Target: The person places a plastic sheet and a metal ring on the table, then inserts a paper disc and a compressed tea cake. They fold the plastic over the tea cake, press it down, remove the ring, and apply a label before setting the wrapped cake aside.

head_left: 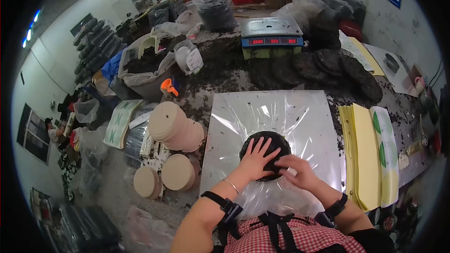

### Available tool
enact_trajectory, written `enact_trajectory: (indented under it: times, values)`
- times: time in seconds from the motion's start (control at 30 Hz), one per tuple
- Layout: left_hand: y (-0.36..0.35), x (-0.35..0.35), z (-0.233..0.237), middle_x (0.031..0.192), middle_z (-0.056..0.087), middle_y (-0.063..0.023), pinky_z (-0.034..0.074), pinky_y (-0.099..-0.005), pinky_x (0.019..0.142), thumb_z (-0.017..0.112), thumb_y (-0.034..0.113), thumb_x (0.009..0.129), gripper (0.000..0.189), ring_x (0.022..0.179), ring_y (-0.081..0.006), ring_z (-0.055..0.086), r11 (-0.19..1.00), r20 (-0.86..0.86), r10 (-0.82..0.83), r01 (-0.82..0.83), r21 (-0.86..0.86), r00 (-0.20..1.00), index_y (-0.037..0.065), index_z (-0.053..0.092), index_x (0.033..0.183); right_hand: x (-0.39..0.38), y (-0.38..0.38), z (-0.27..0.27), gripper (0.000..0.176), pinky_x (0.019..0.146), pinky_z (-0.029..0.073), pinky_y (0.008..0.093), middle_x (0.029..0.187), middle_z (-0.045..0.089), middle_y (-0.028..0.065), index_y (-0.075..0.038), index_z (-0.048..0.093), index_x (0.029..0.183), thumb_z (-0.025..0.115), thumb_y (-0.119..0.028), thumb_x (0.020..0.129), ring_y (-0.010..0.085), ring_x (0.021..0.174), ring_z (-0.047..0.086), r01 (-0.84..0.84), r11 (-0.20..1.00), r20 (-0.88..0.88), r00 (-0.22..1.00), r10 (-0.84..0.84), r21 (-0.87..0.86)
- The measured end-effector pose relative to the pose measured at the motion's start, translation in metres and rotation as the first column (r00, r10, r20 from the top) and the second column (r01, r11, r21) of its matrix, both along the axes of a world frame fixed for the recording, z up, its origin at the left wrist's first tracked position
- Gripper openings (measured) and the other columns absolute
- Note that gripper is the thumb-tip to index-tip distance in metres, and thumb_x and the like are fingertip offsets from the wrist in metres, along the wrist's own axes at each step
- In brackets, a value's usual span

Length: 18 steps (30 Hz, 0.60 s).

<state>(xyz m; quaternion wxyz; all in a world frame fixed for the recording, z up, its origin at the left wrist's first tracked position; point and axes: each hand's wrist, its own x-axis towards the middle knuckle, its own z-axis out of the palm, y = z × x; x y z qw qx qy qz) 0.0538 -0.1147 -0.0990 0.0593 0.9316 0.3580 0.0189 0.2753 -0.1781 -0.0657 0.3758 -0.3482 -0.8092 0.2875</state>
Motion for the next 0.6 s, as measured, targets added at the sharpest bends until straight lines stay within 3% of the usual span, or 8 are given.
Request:
enact_trajectory:
  times: [0.07, 0.1, 0.17, 0.3, 0.5, 0.6]
  values:
    - [-0.002, 0.0, 0.005, 0.166, 0.017, -0.0206, 0.007, -0.0644, 0.121, 0.07, 0.062, 0.08, 0.096, 0.153, -0.0445, 0.013, 0.998, -0.027, 0.003, -0.005, -0.064, 1.0, 0.032, 0.028, 0.16, 0.005, 0.016, 0.002, 0.025, 0.077, 0.056, 0.0439, 0.087, 0.066, 0.0108, -0.011, 0.072, 0.108, 0.075, -0.018, 0.084, 0.0307, 0.085, 0.069, 0.51, 0.859, 0.144, 0.854, -0.5, -0.045]
    - [0.0, 0.0, 0.002, 0.167, 0.013, -0.0206, 0.004, -0.0646, 0.121, 0.07, 0.065, 0.078, 0.1, 0.154, -0.0449, 0.009, 0.997, -0.023, -0.004, 0.002, -0.083, 1.0, 0.033, 0.024, 0.161, 0.005, 0.027, 0.0, 0.025, 0.077, 0.056, 0.0439, 0.087, 0.066, 0.0108, -0.011, 0.072, 0.108, 0.075, -0.018, 0.084, 0.0307, 0.085, 0.069, 0.516, 0.855, 0.148, 0.851, -0.505, -0.05]
    - [0.002, 0.0, -0.001, 0.168, 0.011, -0.0207, 0.002, -0.0647, 0.121, 0.069, 0.066, 0.079, 0.101, 0.154, -0.0449, 0.007, 0.991, -0.049, -0.006, -0.001, -0.137, 0.999, 0.034, 0.022, 0.162, 0.001, 0.052, -0.01, 0.019, 0.065, 0.054, 0.0423, 0.085, 0.065, 0.0107, -0.009, 0.071, 0.101, 0.074, -0.014, 0.083, 0.0318, 0.075, 0.068, 0.529, 0.848, 0.201, 0.834, -0.514, -0.024]
    - [0.008, 0.001, -0.007, 0.169, 0.006, -0.0214, -0.001, -0.0655, 0.12, 0.067, 0.068, 0.079, 0.104, 0.155, -0.0454, 0.001, 0.974, -0.095, -0.022, -0.001, -0.227, 0.995, 0.034, 0.016, 0.163, -0.008, 0.063, -0.036, 0.007, 0.065, 0.053, 0.0428, 0.086, 0.066, 0.0082, -0.011, 0.066, 0.088, 0.07, -0.013, 0.084, 0.0333, 0.075, 0.067, 0.554, 0.83, 0.316, 0.779, -0.542, 0.058]
    - [0.011, 0.004, -0.015, 0.168, 0.003, -0.0234, -0.004, -0.0664, 0.119, 0.068, 0.068, 0.078, 0.107, 0.154, -0.0474, -0.003, 0.961, -0.126, -0.037, 0.0, -0.278, 0.991, 0.033, 0.013, 0.163, -0.014, 0.061, -0.036, 0.011, 0.062, 0.052, 0.0427, 0.088, 0.066, 0.0056, -0.015, 0.065, 0.093, 0.07, -0.015, 0.084, 0.0321, 0.074, 0.068, 0.616, 0.779, 0.397, 0.691, -0.604, 0.114]
    - [0.014, 0.004, -0.013, 0.168, 0.003, -0.0235, -0.003, -0.0665, 0.119, 0.07, 0.065, 0.076, 0.109, 0.154, -0.0482, -0.004, 0.957, -0.11, -0.037, 0.003, -0.291, 0.993, 0.029, 0.015, 0.163, -0.019, 0.054, -0.023, 0.018, 0.062, 0.052, 0.0416, 0.088, 0.066, 0.0056, -0.015, 0.066, 0.098, 0.073, -0.015, 0.081, 0.0299, 0.077, 0.068, 0.667, 0.742, 0.332, 0.686, -0.648, 0.071]
